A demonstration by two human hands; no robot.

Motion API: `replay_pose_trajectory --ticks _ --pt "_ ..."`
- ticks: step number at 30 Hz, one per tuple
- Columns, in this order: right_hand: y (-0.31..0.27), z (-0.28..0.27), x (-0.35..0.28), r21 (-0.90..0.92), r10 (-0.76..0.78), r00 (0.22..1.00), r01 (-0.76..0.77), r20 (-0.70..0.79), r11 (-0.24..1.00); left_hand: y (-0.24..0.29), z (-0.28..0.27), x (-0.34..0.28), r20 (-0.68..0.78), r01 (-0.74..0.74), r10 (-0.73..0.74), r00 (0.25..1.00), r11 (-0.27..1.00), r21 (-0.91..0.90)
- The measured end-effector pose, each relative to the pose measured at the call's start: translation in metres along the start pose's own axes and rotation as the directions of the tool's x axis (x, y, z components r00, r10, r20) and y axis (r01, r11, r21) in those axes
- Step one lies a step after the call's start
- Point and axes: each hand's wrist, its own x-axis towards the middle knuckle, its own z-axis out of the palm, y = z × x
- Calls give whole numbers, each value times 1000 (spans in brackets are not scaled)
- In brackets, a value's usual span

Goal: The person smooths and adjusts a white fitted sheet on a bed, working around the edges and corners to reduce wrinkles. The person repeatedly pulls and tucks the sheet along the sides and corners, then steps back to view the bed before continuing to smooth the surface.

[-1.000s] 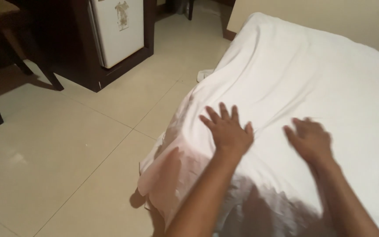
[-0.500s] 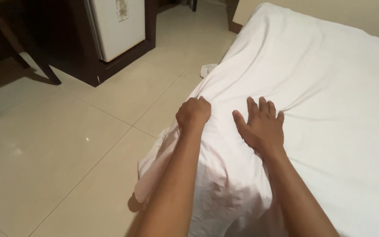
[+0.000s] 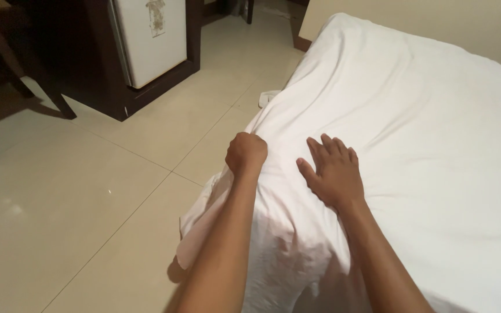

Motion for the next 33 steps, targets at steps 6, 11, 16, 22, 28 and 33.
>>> replay_pose_trajectory --ticks 6,11,16,22,28,33 --pt "-14 -13 -10 58 -49 999 49 3 997 0 -1 -2 44 2 -1 999 1000 -22" --pt "-15 -13 -8 136 -47 999 43 26 990 -1 4 -6 -51 -98 99 994 995 14" --pt "-16 -12 -8 190 -56 998 56 -7 980 2 7 -6 -114 -121 133 985 987 106" --pt "-24 -28 -13 322 -219 976 209 -4 923 9 -9 -19 -145 -69 69 987 998 9" --pt "-21 -23 -18 228 49 996 -31 -73 973 6 -4 -19 -217 -27 10 976 997 -75" --pt "-18 -23 -21 -89 319 942 -329 -110 940 1 -2 -11 -129 -14 15 991 1000 7"
